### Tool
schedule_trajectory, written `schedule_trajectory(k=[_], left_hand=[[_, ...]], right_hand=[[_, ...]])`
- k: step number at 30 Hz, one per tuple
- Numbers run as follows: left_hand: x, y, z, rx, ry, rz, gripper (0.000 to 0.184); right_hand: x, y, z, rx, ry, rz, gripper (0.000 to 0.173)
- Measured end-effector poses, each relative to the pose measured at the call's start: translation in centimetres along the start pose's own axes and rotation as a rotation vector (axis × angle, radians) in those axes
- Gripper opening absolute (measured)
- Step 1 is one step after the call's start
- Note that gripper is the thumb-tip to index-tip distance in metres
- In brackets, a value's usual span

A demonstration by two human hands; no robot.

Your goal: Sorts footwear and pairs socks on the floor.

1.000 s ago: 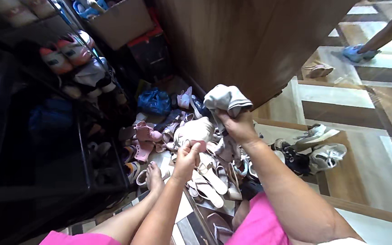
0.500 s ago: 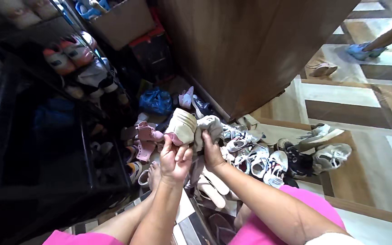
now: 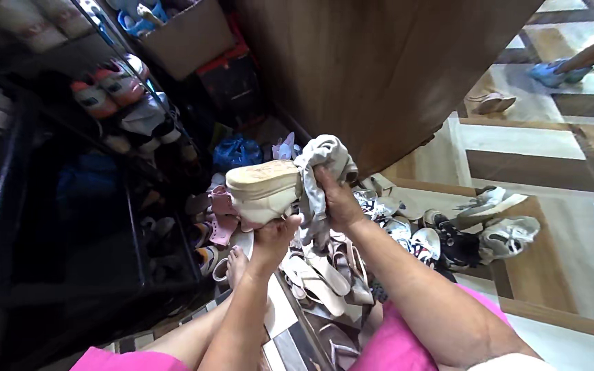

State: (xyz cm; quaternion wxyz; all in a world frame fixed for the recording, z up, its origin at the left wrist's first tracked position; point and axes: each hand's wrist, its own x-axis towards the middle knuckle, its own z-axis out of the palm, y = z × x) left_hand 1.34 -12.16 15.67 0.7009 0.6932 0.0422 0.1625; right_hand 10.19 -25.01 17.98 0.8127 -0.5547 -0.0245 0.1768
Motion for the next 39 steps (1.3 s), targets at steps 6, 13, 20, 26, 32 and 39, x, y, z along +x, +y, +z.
schedule_trajectory(k=[6,13,20,26,32,39], left_hand=[[-0.5,0.1,0.4,-0.172,0.035,-0.05,0.032],[-1.2,-0.6,1.5,0.008,-0.158,-0.172,0.017],[-1.0,1.1,1.3,0.088,-0.15,-0.24,0.018],[-1.3,-0.8,0.9,0.199,-0.26,-0.111,0.015],[-1.0,1.1,1.1,0.165,-0.187,-0.261,0.018],[-1.0,-0.4,0.4,0.254,-0.231,-0.144,0.016]], right_hand=[[-0.2,-1.9,-2.7,-0.693,0.093,-0.321,0.035],[-1.8,0.2,-0.5,-1.022,-0.073,-1.01,0.025],[0.7,-1.4,-4.3,-0.994,-0.087,-0.84,0.034],[-1.1,0.5,-1.3,-0.85,-0.216,-1.154,0.017],[0.3,0.5,-3.4,-0.911,-0.077,-0.857,0.042],[0.2,1.0,-2.4,-0.895,-0.281,-1.113,0.018]])
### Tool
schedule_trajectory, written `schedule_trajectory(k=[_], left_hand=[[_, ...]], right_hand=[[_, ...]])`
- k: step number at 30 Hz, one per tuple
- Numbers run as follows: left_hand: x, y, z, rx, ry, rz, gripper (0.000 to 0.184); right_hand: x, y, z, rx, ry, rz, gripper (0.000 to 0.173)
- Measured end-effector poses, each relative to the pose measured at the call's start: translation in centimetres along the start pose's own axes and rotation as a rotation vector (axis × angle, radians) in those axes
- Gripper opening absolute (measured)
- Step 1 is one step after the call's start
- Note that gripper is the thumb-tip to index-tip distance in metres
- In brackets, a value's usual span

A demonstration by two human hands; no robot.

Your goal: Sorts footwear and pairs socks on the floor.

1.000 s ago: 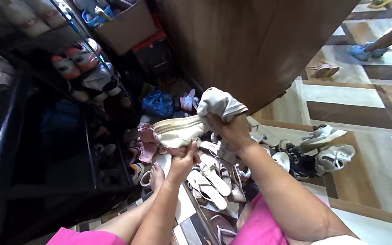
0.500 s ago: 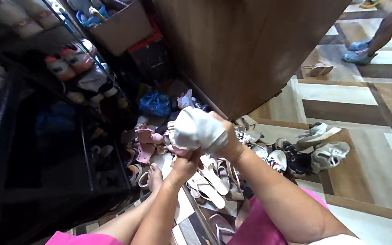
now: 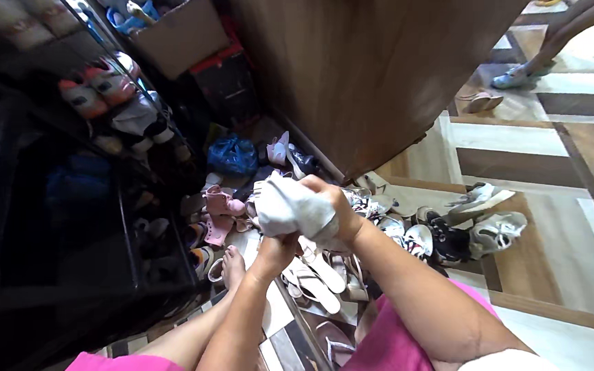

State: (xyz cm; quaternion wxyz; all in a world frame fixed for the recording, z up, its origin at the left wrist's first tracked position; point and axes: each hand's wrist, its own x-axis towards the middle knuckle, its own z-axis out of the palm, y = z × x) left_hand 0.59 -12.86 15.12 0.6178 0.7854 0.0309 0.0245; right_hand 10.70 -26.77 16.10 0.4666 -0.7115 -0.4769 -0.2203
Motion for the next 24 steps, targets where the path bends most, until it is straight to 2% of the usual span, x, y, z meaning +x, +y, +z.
schedule_trajectory(k=[3,5,8,10,13,16,18,19,21,22,24], left_hand=[[0.2,1.0,-0.3,-0.047,0.02,-0.094,0.018],[0.3,1.0,-0.4,-0.018,-0.008,-0.048,0.017],[0.2,0.1,-0.3,0.018,-0.011,0.009,0.015],[0.0,0.1,-0.3,-0.031,0.032,-0.028,0.015],[0.3,0.8,-0.9,-0.211,0.123,-0.141,0.019],[0.9,0.3,-1.9,-0.46,0.177,-0.105,0.021],[1.1,0.2,-2.0,-0.632,0.168,-0.124,0.028],[1.1,0.2,-1.8,-0.702,0.149,-0.148,0.034],[0.9,0.0,-1.0,-0.823,0.068,-0.173,0.045],[0.8,0.0,-0.5,-0.875,0.03,-0.179,0.048],[0.4,-0.1,0.1,-0.989,0.007,-0.198,0.053]], right_hand=[[-0.3,1.0,-0.9,-0.074,-0.01,0.278,0.038],[0.0,-0.5,-0.8,-0.04,-0.006,0.322,0.041],[0.2,-1.4,0.3,0.003,0.028,0.04,0.025],[0.0,-0.3,0.1,0.015,-0.038,-0.006,0.02],[-0.4,1.7,-1.4,-0.114,-0.101,0.312,0.032],[0.2,3.0,-2.6,-0.166,0.118,0.509,0.038],[0.9,1.8,-2.9,-0.023,0.275,0.562,0.039],[0.9,0.5,-2.8,0.062,0.266,0.578,0.038],[0.1,-1.1,-1.3,0.067,0.144,0.51,0.032],[-0.3,-1.4,-0.3,-0.003,0.055,0.416,0.029],[-0.4,-0.9,1.1,-0.149,0.004,0.153,0.024]])
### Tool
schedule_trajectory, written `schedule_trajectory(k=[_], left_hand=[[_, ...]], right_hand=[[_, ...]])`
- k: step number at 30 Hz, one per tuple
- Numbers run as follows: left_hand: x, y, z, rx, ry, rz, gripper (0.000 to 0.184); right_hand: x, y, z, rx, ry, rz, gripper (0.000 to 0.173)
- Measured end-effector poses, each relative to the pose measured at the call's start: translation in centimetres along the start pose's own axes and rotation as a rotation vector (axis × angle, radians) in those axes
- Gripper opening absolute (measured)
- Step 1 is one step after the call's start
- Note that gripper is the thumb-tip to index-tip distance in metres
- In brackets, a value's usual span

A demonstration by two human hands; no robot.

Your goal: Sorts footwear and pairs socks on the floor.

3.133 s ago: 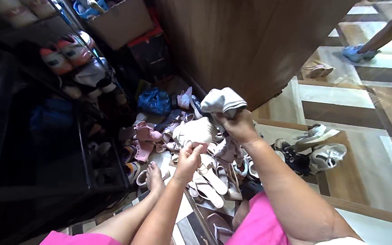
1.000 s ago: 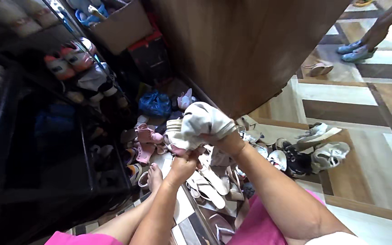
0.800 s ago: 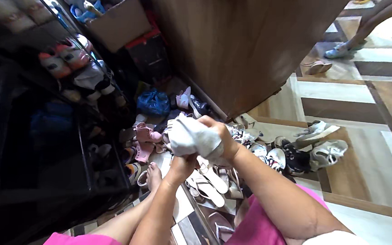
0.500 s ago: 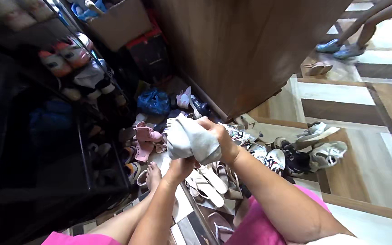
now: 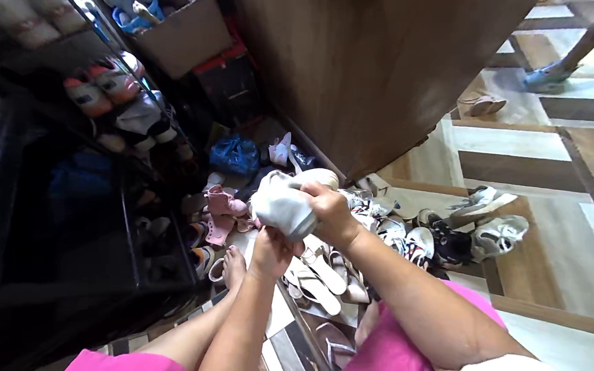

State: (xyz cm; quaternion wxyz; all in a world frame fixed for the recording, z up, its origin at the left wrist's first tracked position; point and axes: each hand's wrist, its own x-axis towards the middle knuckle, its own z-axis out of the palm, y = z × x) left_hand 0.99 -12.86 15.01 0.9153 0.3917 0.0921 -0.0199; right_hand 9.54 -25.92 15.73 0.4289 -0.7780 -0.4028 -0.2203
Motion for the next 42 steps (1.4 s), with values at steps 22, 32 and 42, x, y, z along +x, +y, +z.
schedule_trajectory(k=[22,32,42], left_hand=[[-0.4,0.4,1.8,-0.221,-0.018,-0.054,0.042],[-0.5,-0.5,1.4,-0.092,-0.151,-0.163,0.055],[0.0,-0.4,1.4,-0.004,-0.161,-0.16,0.065]], right_hand=[[1.9,2.5,0.4,0.695,0.574,0.486,0.032],[-0.5,3.0,0.3,0.088,0.276,0.3,0.042],[0.5,2.3,-1.1,-0.146,0.152,0.12,0.025]])
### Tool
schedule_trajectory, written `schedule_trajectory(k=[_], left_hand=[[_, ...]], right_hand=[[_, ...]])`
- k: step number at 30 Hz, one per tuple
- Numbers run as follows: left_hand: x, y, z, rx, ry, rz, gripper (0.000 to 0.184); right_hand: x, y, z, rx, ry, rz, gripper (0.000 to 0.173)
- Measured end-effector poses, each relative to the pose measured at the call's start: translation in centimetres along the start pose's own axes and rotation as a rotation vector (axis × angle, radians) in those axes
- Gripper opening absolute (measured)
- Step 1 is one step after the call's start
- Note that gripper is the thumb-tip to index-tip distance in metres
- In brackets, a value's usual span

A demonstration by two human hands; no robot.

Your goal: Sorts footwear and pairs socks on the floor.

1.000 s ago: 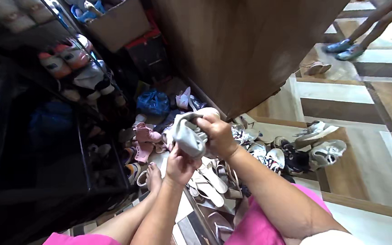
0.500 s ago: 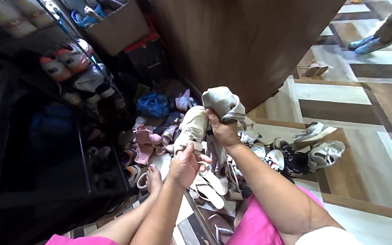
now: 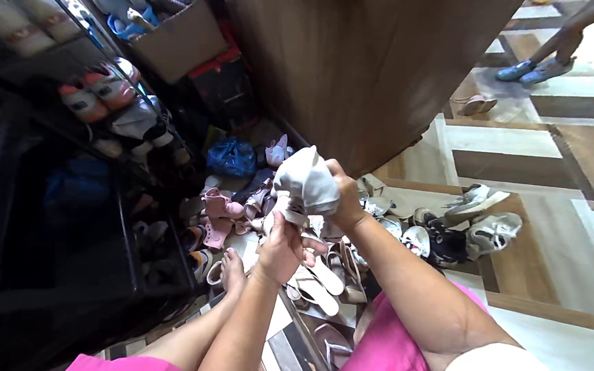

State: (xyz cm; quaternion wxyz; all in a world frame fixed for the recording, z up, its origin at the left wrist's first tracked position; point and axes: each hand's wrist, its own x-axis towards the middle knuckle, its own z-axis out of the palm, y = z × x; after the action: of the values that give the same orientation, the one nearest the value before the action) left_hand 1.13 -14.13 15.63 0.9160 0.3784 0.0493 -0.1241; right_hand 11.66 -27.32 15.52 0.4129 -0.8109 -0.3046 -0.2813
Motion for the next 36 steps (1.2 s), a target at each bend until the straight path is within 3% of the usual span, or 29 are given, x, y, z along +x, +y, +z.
schedule_trajectory(k=[2,5,11,16,22,25,27,33,36], left_hand=[[0.0,-0.1,-0.1,0.006,-0.014,-0.004,0.066],[-0.2,0.1,-0.6,0.048,0.014,-0.001,0.065],[0.0,0.5,-0.3,0.133,0.049,-0.012,0.066],[0.1,-0.9,0.4,0.235,0.165,-0.055,0.049],[0.1,0.3,0.0,0.288,0.131,-0.059,0.063],[0.0,-0.3,0.7,0.348,0.164,-0.107,0.055],[-0.1,-0.4,0.8,0.379,0.211,-0.116,0.049],[0.0,0.4,0.3,0.437,0.207,-0.112,0.061],[0.4,-0.6,1.1,0.516,0.295,-0.122,0.045]], right_hand=[[-0.2,-0.9,0.0,0.002,-0.045,0.029,0.034],[-0.2,-0.1,0.5,0.038,-0.117,-0.167,0.02],[0.5,1.8,-0.4,0.002,-0.05,-0.085,0.014],[0.2,0.8,0.9,0.023,-0.094,-0.234,0.015],[0.4,2.5,0.0,-0.024,0.005,-0.03,0.02],[0.0,0.6,0.5,-0.014,-0.042,-0.167,0.012],[-0.2,0.8,1.0,-0.003,-0.084,-0.224,0.017],[0.1,1.9,0.0,-0.048,-0.05,0.119,0.026],[0.2,-0.2,0.4,-0.034,-0.126,-0.105,0.014]])
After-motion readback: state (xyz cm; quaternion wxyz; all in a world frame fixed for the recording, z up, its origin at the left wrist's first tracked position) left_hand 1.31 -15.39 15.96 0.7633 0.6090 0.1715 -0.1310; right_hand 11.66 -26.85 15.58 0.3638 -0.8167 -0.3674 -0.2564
